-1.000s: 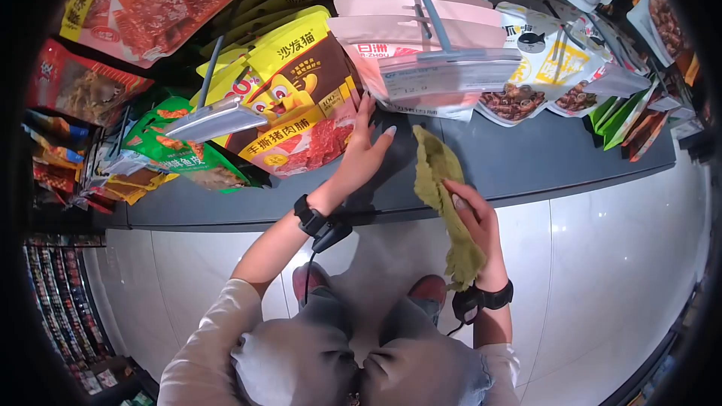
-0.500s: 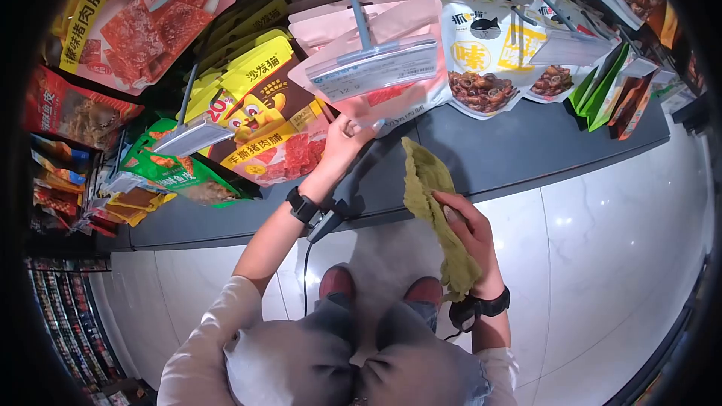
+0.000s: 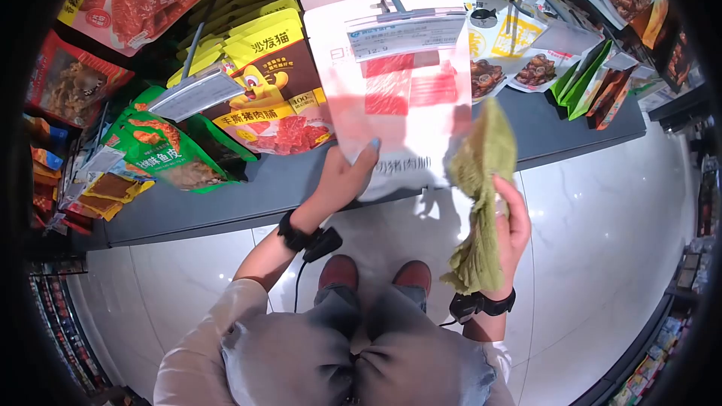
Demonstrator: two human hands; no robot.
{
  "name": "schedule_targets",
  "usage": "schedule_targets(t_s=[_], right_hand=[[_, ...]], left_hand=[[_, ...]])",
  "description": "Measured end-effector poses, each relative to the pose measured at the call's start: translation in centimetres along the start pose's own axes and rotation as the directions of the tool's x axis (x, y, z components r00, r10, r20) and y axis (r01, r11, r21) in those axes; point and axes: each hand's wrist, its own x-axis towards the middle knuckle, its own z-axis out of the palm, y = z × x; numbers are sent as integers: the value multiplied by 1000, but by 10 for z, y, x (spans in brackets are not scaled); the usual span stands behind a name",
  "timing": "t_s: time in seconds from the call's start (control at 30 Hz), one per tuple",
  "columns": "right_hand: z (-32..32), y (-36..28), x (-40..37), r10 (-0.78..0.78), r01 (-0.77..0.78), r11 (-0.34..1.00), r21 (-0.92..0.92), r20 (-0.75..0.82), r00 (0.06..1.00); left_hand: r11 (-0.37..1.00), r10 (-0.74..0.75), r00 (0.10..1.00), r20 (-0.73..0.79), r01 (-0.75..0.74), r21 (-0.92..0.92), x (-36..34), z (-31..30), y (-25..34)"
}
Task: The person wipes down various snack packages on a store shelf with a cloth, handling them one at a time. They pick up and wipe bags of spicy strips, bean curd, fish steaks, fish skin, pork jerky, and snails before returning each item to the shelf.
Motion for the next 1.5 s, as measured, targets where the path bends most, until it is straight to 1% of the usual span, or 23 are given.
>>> schedule_targets(t_s=[0.03, 0.07, 0.13, 0.23, 0.3, 0.37, 0.43, 0.5, 0.57, 0.63, 0.7, 0.73, 0.77, 0.8, 0.83, 0.87, 0.9, 0.97, 1.03, 1.07, 1.27, 1.4, 1.5], right_hand=[[0, -4, 0, -2, 2, 1000, -8, -5, 1000], [2, -8, 1, -243, 218, 932, -290, -53, 969], [11, -16, -2, -567, 454, 593, -666, 56, 822], [16, -8, -21, -565, 668, 124, -734, 501, 656], [21, 10, -27, -181, 507, 661, -553, 539, 823], [21, 20, -23, -162, 510, 606, -610, 533, 830], [19, 19, -8, -141, 516, 548, -659, 535, 833], [14, 9, 13, -563, 699, -34, -714, 592, 577], [11, 1, 21, -599, 550, 108, -828, 387, 701], [12, 2, 14, -601, 595, -11, -804, 481, 638], [27, 14, -11, -209, 363, 633, -683, 301, 931], [27, 15, -11, -208, 362, 634, -683, 301, 931], [27, 16, -9, -229, 460, 540, -705, 402, 886], [27, 18, -8, -237, 554, 440, -707, 503, 831], [8, 34, 2, -266, 431, 660, -615, 345, 900], [5, 30, 23, -581, 708, 65, -704, 550, 600], [-2, 27, 32, -631, 597, 191, -779, 368, 682], [-18, 26, 41, -525, 326, 585, -742, -41, 850], [-20, 36, 41, -166, 143, 968, -205, -97, 981], [-2, 32, 31, -20, -27, 906, 422, 105, 994], [-31, 101, -3, 335, -383, 922, 63, 367, 868], [-47, 123, -10, 359, -266, 930, -255, 472, 805], [-33, 108, -2, 392, -405, 914, -36, 341, 855]], left_hand=[[997, 57, 998, 1, -57, 46, -12, 0, 10], [998, 56, 998, 4, -56, 38, -23, 0, 20], [1000, -9, 996, -88, 7, -28, -42, 0, 36], [998, -10, 995, -98, 17, 64, -61, 8, 52], [999, -32, 997, -66, 33, 17, -67, 18, 38], [878, 458, 833, -311, -370, 303, -63, 38, 25], [933, 308, 939, -152, -268, 240, -67, 24, 24], [980, -22, 981, 194, -17, 198, -71, 8, 27], [976, -57, 972, 226, 7, 216, -73, 9, 26], [971, -94, 963, 251, 33, 237, -74, 10, 22], [967, -49, 973, 227, -11, 256, -74, 16, 14], [966, -51, 973, 226, -9, 257, -67, 21, 10], [897, 322, 946, 37, -318, 306, -55, 28, 5], [719, 653, 747, -124, -560, 412, -48, 31, 3], [720, 651, 749, -127, -555, 417, -51, 24, 5], [896, 325, 945, -26, -299, 330, -56, 8, 12], [961, -42, 994, 103, 12, 276, -58, -5, 18], [977, -20, 992, 128, -8, 215, -55, -21, 17], [987, -4, 948, 318, -49, 156, -56, -32, 4], [983, 31, 934, 356, -94, 160, -55, -30, 4], [981, -45, 997, 67, 31, 189, -55, -18, -4], [983, -29, 985, -173, 59, 171, -41, -29, -7], [981, 18, 974, -224, 26, 190, -30, -33, -4]])
